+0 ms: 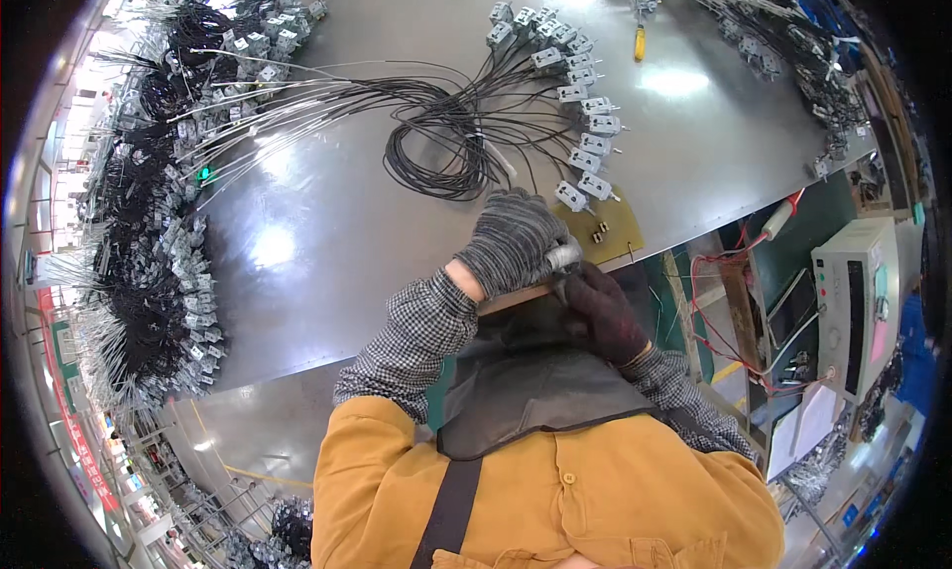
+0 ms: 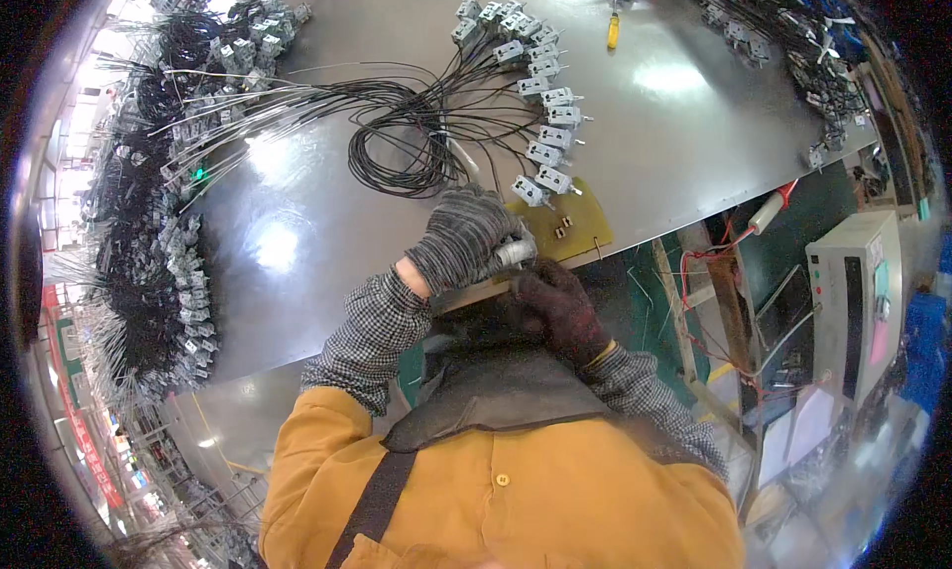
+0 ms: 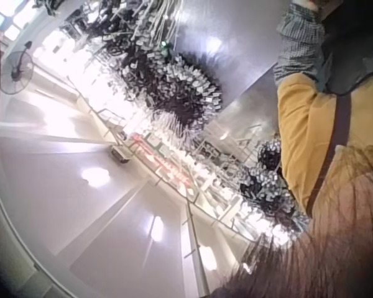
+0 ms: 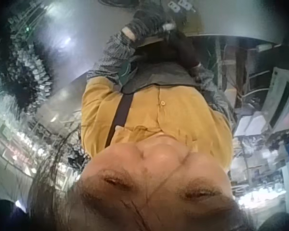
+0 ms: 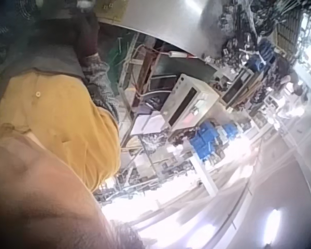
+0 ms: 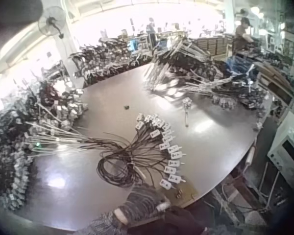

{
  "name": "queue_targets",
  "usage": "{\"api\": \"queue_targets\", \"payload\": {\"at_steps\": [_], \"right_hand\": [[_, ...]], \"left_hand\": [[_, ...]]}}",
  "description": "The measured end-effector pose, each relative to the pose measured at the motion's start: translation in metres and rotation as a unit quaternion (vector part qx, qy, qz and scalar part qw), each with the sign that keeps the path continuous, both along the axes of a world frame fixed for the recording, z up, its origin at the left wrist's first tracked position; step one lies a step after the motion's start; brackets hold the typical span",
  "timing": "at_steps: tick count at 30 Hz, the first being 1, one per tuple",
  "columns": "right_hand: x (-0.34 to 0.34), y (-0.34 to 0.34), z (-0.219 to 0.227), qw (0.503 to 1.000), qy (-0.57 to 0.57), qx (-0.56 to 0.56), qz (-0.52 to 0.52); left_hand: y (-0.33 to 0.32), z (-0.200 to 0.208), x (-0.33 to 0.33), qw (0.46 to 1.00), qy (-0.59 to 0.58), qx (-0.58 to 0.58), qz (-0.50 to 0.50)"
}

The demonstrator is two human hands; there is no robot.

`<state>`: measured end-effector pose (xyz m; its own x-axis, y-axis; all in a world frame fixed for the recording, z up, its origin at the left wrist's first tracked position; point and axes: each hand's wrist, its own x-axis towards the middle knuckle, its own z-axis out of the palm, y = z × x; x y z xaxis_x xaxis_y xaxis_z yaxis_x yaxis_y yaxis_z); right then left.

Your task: Manually organizing and assembling electronic wire harnesses on a jig at a production workbench.

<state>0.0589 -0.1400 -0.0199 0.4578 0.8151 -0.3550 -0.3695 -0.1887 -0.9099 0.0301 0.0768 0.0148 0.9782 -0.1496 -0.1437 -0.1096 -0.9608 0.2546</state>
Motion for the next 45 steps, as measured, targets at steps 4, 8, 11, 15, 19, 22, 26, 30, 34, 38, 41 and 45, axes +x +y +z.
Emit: {"api": "queue_targets", "payload": {"at_steps": [4,8,11,15,19,22,26,30,34,38,41,45], "right_hand": [[-0.012,0.0,-0.011,0.959,-0.266,-0.079,-0.065],[-0.009,-0.001,-0.021,0.97,-0.23,-0.067,-0.045],[0.002,-0.01,-0.003,0.992,-0.121,-0.007,0.045],[-0.01,-0.001,-0.013,0.972,-0.201,-0.101,-0.061],[-0.008,0.002,-0.001,0.875,-0.478,-0.063,-0.047],[-0.015,-0.004,-0.023,0.937,-0.336,-0.018,-0.092],[-0.017,-0.013,-0.047,0.98,-0.183,0.002,-0.075],[-0.009,-0.013,-0.036,0.941,-0.324,0.056,-0.075],[0.004,-0.03,-0.057,0.994,-0.065,0.062,-0.069],[0.002,-0.004,0.009,0.913,0.39,0.064,-0.105],[0.008,0.005,-0.006,0.971,0.224,0.066,-0.049],[0.025,0.009,-0.009,0.994,0.004,0.056,-0.098]], "left_hand": [[-0.003,-0.008,-0.004,0.998,-0.039,-0.04,0.012],[-0.003,-0.012,-0.003,0.998,-0.042,-0.041,0.018],[-0.001,-0.012,-0.002,0.998,-0.03,-0.045,0.016],[0.001,-0.017,-0.004,0.99,-0.059,-0.128,0.026],[0.0,-0.017,-0.009,0.989,-0.02,-0.137,0.042],[-0.012,-0.011,-0.013,0.973,-0.077,-0.195,0.095],[-0.019,-0.04,-0.02,0.936,-0.147,-0.275,0.164],[-0.026,-0.039,-0.03,0.911,-0.3,-0.224,0.173],[-0.001,-0.046,-0.057,0.93,-0.257,-0.156,0.213],[0.007,-0.069,-0.07,0.958,-0.208,-0.051,0.193],[0.008,-0.067,-0.066,0.945,-0.224,-0.177,0.158],[-0.007,-0.069,-0.079,0.884,-0.149,-0.338,0.287]]}}
